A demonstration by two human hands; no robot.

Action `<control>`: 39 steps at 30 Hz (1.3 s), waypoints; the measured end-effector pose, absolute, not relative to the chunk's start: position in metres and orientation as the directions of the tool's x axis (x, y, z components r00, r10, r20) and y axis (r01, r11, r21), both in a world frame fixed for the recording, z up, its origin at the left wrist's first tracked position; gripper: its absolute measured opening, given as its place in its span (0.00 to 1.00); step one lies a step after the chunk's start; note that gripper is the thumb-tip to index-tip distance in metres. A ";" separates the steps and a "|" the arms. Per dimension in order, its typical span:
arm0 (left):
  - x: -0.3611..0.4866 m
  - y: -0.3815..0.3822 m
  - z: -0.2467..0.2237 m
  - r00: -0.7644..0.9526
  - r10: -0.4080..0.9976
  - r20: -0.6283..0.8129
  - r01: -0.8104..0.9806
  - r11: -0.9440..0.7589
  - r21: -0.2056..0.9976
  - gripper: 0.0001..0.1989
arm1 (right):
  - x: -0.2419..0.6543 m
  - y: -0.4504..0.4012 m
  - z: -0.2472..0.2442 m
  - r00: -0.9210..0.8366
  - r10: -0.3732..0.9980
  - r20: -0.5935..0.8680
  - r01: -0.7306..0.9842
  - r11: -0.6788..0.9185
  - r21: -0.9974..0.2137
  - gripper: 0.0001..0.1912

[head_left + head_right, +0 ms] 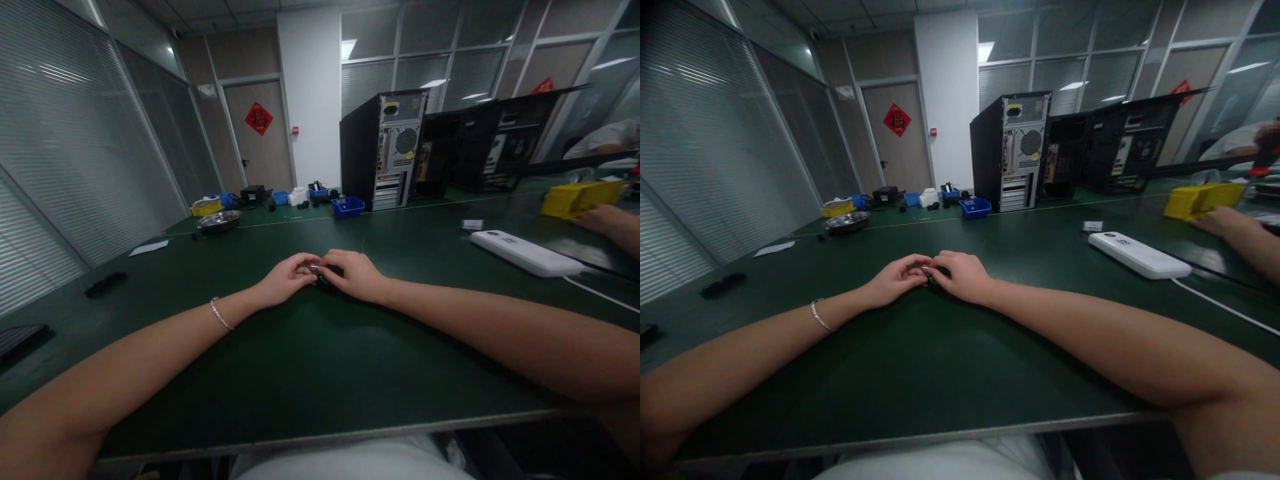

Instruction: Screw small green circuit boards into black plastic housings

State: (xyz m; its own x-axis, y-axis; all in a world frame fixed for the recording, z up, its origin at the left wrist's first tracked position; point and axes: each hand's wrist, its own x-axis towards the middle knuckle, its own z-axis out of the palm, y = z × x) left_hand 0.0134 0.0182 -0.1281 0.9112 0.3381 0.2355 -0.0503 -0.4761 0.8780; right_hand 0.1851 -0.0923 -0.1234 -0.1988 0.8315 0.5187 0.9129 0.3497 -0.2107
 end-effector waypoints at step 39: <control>0.009 0.019 -0.120 0.827 0.425 0.369 0.091 -0.748 0.658 0.13 | 0.194 -0.088 -0.124 -0.159 0.863 0.480 0.959 0.250 -0.133 0.12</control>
